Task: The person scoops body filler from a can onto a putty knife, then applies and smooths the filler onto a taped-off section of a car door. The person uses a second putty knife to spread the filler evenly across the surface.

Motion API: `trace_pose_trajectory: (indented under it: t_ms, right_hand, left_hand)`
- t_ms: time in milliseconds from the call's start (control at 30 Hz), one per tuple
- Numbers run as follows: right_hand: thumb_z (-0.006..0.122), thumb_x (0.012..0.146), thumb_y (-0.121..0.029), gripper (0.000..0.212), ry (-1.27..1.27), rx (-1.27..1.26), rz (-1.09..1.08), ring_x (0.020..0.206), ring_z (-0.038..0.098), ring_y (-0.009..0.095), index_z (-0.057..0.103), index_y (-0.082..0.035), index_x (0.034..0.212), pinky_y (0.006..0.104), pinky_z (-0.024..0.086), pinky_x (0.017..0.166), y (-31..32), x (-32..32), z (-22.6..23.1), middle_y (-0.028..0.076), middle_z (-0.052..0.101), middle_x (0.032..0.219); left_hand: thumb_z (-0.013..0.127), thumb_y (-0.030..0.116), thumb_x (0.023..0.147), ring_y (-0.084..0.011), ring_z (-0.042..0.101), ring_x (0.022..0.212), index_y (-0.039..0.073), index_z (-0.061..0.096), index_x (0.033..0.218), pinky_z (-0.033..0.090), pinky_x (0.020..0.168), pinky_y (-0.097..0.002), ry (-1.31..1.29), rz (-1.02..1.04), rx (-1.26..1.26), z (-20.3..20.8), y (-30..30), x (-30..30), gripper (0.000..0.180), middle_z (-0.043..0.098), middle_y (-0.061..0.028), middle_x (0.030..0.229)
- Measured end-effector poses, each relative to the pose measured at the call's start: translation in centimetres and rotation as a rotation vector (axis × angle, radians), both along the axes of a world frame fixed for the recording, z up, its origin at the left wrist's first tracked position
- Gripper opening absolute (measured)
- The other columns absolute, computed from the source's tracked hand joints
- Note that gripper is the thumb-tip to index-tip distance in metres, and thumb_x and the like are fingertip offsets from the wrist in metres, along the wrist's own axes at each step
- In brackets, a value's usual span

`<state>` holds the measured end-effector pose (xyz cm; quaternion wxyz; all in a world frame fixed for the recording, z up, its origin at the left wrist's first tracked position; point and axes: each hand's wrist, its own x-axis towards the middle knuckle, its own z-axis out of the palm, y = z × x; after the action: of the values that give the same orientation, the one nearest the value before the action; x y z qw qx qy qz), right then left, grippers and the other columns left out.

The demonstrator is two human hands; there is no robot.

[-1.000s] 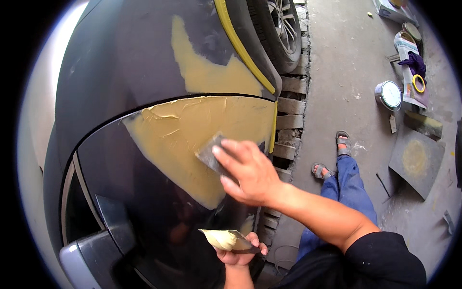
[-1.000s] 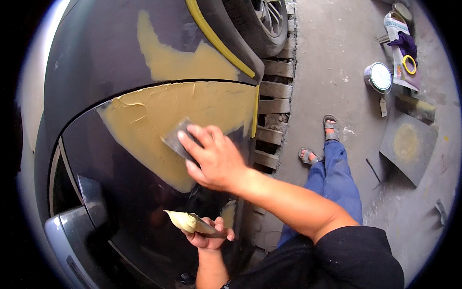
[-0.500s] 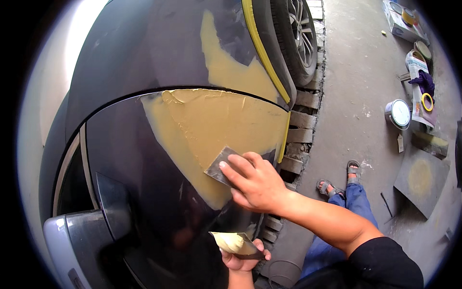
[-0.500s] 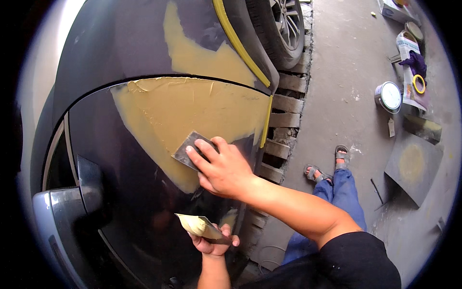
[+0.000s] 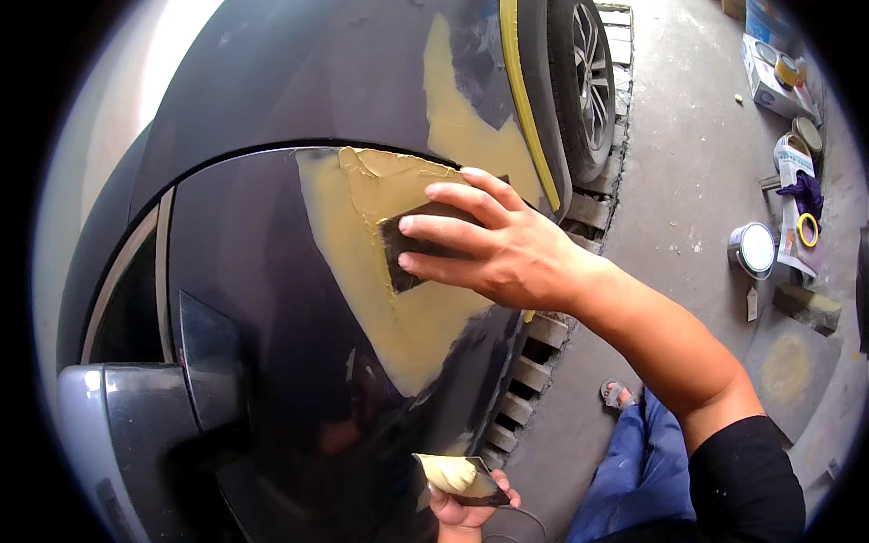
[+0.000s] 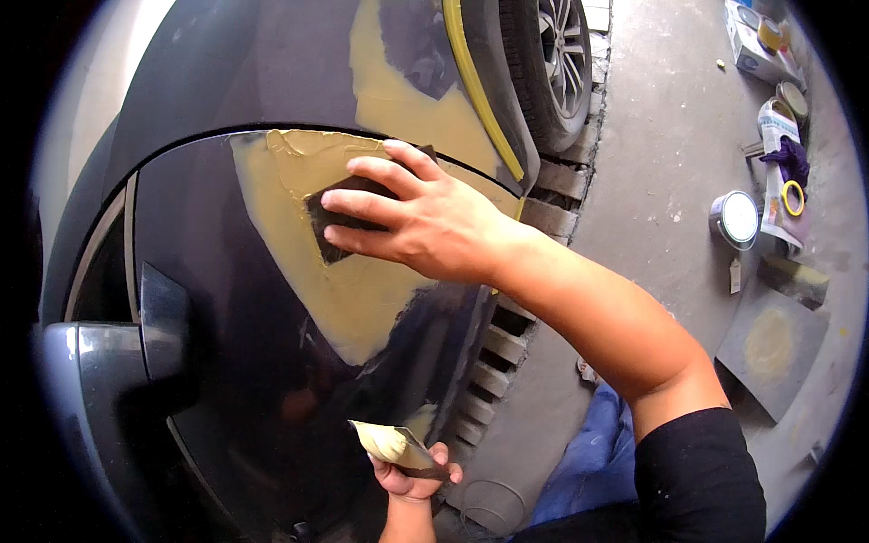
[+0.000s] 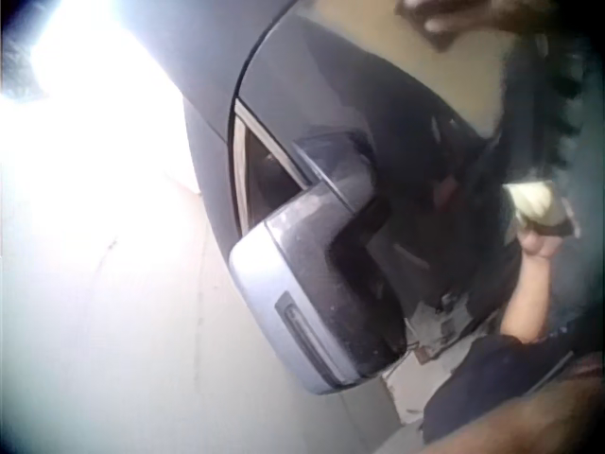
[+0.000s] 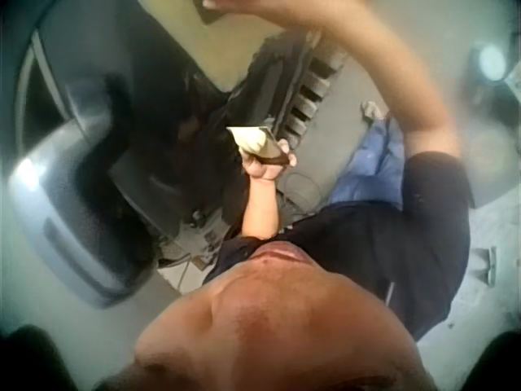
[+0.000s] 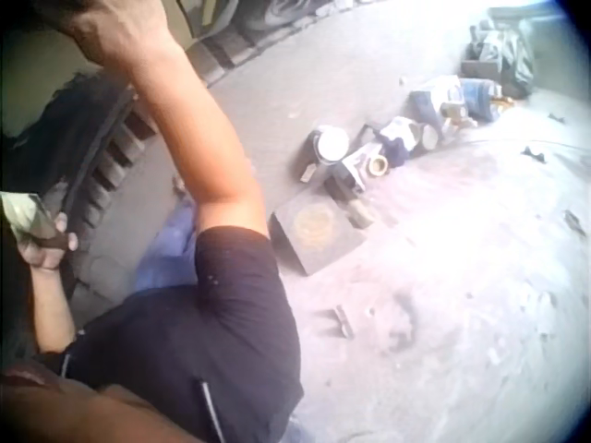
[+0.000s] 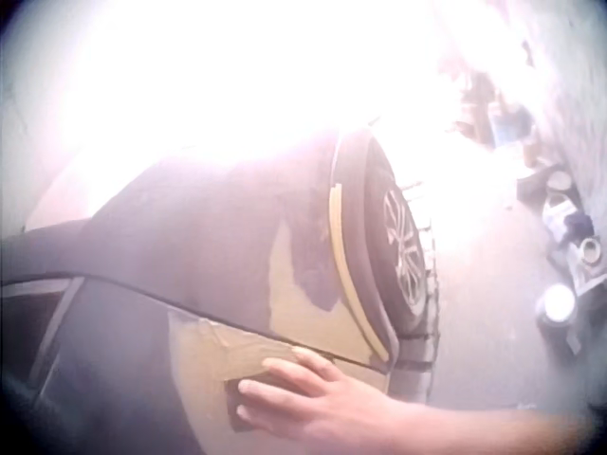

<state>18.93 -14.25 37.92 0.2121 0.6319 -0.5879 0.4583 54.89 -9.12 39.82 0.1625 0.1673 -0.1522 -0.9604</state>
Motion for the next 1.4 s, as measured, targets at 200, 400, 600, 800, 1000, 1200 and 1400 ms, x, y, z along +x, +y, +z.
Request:
trace_pose_trajectory:
  t_ms: [200, 400, 600, 800, 1000, 1200, 1400]
  right_hand:
    - [0.061, 0.08, -0.015, 0.041, 0.02, 0.016, 0.011, 0.13, 0.037, 0.026, 0.061, -0.028, 0.119, 0.0481, 0.027, 0.112, -1.2, -1.2, 0.7, -0.001, 0.046, 0.135]
    - [0.064, 0.077, -0.011, 0.045, -0.01, 0.04, -0.003, 0.13, 0.037, 0.026, 0.062, -0.027, 0.118, 0.0474, 0.028, 0.111, 0.0, -1.3, 0.1, 0.0, 0.046, 0.134]
    - [0.065, 0.073, -0.01, 0.048, 0.015, -0.026, 0.034, 0.128, 0.039, 0.025, 0.063, -0.027, 0.118, 0.047, 0.028, 0.11, -1.8, -1.9, 1.0, 0.001, 0.047, 0.132]
    - [0.063, 0.076, -0.013, 0.041, -0.017, 0.008, 0.015, 0.127, 0.04, 0.026, 0.064, -0.025, 0.116, 0.0493, 0.028, 0.109, 0.0, -0.4, -0.6, 0.001, 0.048, 0.131]
    - [0.06, 0.077, -0.016, 0.046, 0.001, 0.068, 0.048, 0.13, 0.037, 0.028, 0.059, -0.027, 0.122, 0.0503, 0.027, 0.11, -0.4, 1.1, -2.6, 0.0, 0.044, 0.137]
    - [0.063, 0.077, -0.015, 0.045, -0.023, 0.002, 0.063, 0.131, 0.038, 0.026, 0.061, -0.028, 0.12, 0.0484, 0.028, 0.111, 0.3, 2.5, -2.1, -0.001, 0.043, 0.138]
    - [0.067, 0.068, -0.011, 0.061, -0.013, 0.104, -0.018, 0.13, 0.036, 0.029, 0.057, -0.029, 0.125, 0.0479, 0.027, 0.111, 0.9, 2.4, -5.6, 0.001, 0.041, 0.14]
  left_hand:
    - [0.053, 0.065, 0.085, -0.0345, 0.047, 0.119, 0.019, 0.052, 0.133, 0.041, 0.089, -0.0565, 0.046, 0.001, 0.02, -1.5, -0.1, 0.4, 0.067, 0.054, -0.0183, 0.128]
    - [0.054, 0.066, 0.084, -0.0345, 0.048, 0.118, 0.019, 0.052, 0.133, 0.041, 0.088, -0.0571, 0.035, 0.023, 0.039, -1.2, -0.1, 0.1, 0.068, 0.055, -0.0187, 0.125]
    - [0.054, 0.067, 0.083, -0.0347, 0.048, 0.117, 0.019, 0.053, 0.132, 0.041, 0.087, -0.0575, 0.018, 0.01, 0.019, -1.1, -0.4, -0.3, 0.069, 0.056, -0.0181, 0.124]
    - [0.054, 0.067, 0.082, -0.0345, 0.049, 0.114, 0.019, 0.054, 0.131, 0.042, 0.085, -0.0568, -0.002, 0.018, -0.006, -1.1, -0.3, -0.4, 0.069, 0.057, -0.0173, 0.122]
    - [0.055, 0.067, 0.082, -0.0346, 0.049, 0.114, 0.018, 0.055, 0.13, 0.043, 0.083, -0.0567, -0.004, 0.028, -0.007, -1.2, -0.1, -0.7, 0.069, 0.058, -0.0157, 0.121]
    - [0.056, 0.065, 0.082, -0.0357, 0.051, 0.111, 0.016, 0.055, 0.13, 0.044, 0.082, -0.0572, -0.027, 0.051, -0.017, -1.4, 0.0, -0.2, 0.069, 0.058, -0.0138, 0.123]
    - [0.056, 0.063, 0.084, -0.0364, 0.055, 0.11, 0.014, 0.048, 0.135, 0.048, 0.079, -0.0578, -0.083, 0.062, -0.161, -0.7, -1.5, -1.9, 0.071, 0.056, -0.0121, 0.127]
